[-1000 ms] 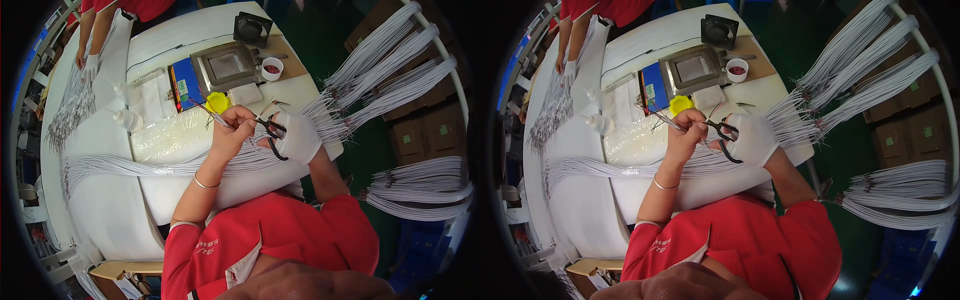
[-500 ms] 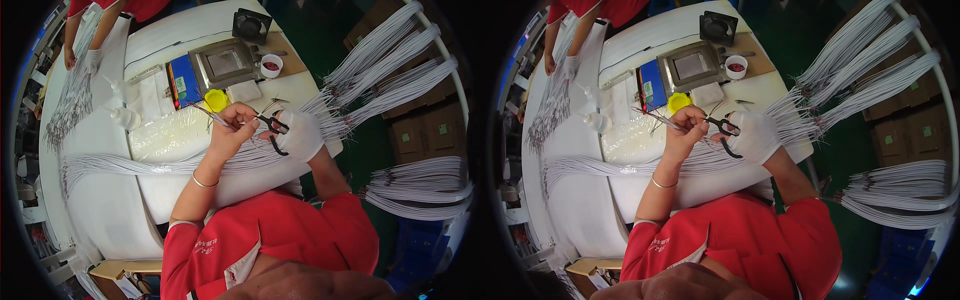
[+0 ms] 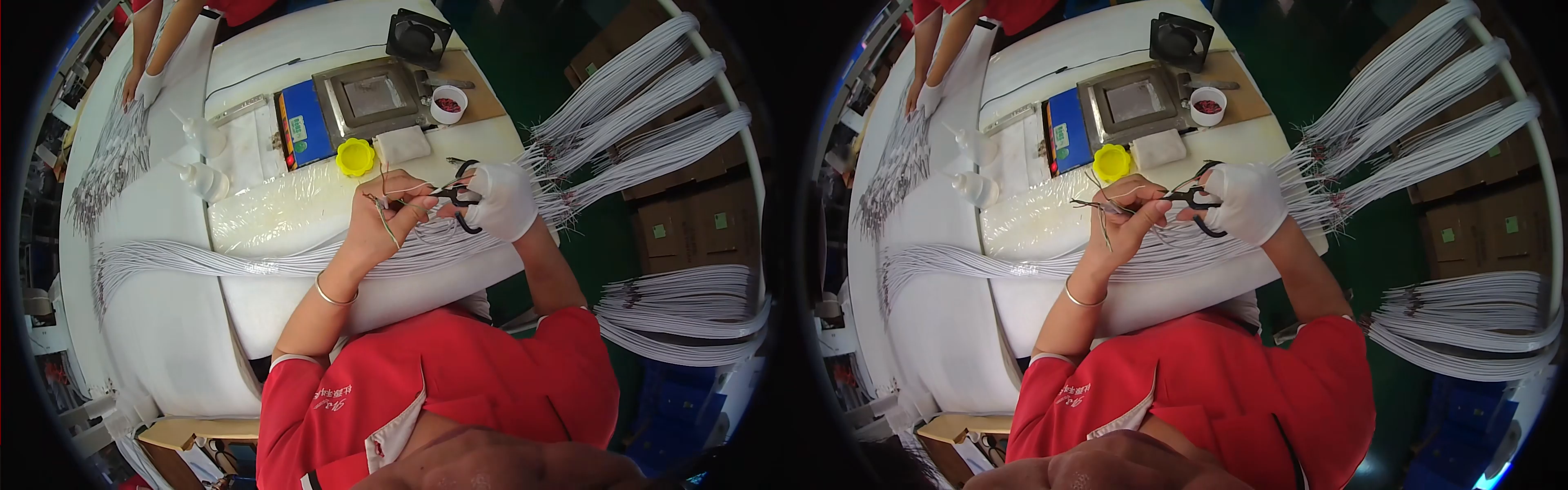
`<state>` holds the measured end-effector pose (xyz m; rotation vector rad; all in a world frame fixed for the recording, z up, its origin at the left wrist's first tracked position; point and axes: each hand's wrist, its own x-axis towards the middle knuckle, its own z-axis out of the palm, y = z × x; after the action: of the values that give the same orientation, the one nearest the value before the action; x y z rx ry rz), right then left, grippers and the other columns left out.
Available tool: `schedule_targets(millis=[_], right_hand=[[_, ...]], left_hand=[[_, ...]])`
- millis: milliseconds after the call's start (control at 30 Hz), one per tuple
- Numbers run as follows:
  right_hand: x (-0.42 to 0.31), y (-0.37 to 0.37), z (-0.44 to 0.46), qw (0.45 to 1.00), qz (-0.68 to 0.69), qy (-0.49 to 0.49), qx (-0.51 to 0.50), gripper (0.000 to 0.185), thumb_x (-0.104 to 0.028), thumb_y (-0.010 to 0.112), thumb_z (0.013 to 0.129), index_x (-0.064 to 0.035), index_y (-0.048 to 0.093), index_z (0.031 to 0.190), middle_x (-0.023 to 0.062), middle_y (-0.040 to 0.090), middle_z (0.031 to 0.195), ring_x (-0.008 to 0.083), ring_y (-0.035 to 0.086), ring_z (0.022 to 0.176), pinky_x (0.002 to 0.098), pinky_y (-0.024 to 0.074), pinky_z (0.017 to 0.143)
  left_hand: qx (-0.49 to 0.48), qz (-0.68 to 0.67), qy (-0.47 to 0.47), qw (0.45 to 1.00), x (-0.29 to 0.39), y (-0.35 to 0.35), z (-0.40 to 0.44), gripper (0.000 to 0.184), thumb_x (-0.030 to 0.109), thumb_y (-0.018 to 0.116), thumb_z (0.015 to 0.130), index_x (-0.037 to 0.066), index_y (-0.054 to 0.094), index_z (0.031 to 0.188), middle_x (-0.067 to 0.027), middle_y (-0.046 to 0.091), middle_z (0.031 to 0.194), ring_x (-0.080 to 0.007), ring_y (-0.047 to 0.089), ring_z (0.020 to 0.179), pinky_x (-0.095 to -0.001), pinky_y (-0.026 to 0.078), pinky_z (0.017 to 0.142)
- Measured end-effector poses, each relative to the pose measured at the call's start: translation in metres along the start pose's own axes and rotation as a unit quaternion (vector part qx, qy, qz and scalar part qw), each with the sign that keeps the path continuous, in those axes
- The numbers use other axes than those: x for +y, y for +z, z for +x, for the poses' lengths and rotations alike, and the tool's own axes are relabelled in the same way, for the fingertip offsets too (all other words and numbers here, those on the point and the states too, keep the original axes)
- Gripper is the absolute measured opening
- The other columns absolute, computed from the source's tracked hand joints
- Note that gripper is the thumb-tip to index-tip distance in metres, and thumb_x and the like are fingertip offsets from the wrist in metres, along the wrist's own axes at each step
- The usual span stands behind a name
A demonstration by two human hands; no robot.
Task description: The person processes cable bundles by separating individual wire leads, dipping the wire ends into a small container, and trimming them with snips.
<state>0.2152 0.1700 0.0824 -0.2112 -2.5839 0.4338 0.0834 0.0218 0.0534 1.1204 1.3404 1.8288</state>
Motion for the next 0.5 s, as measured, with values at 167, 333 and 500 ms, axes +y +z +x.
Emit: schedule_targets(millis=[167,333,500], right_hand=[[0.013,-0.004,0.008,0.995,-0.036,-0.092,-0.032,0.034,-0.036,0.076,0.057,-0.0086,0.059,0.067,0.0045,0.056,0.061,0.0254,0.055,0.054,0.0351,0.0418,0.049],[0.025,-0.003,0.016,0.983,-0.039,-0.178,-0.032,0.026,-0.027,0.072,0.054,-0.0097,0.058,0.068,0.0033,0.054,0.063,0.0245,0.053,0.056,0.0351,0.0398,0.049],[0.036,0.004,0.023,0.967,-0.045,-0.251,-0.018,0.024,-0.023,0.07,0.054,-0.0102,0.057,0.07,0.0033,0.05,0.062,0.0239,0.051,0.056,0.035,0.0385,0.049]], left_hand=[[-0.054,-0.008,-0.018,0.998,0.002,-0.004,-0.002,0.008,0.004,0.061,0.08,-0.005,0.06,0.08,-0.0056,0.054,0.07,-0.0092,0.053,0.056,-0.0214,0.043,0.051],[-0.094,-0.014,-0.051,0.994,0.002,-0.007,-0.001,0.012,0.007,0.06,0.082,-0.005,0.06,0.079,-0.0051,0.054,0.069,-0.0087,0.05,0.054,-0.0213,0.041,0.049],[-0.129,-0.067,-0.099,0.984,0.0,-0.009,-0.002,0.014,0.01,0.059,0.082,-0.004,0.061,0.08,-0.0038,0.054,0.066,-0.0079,0.048,0.052,-0.0206,0.039,0.048]])
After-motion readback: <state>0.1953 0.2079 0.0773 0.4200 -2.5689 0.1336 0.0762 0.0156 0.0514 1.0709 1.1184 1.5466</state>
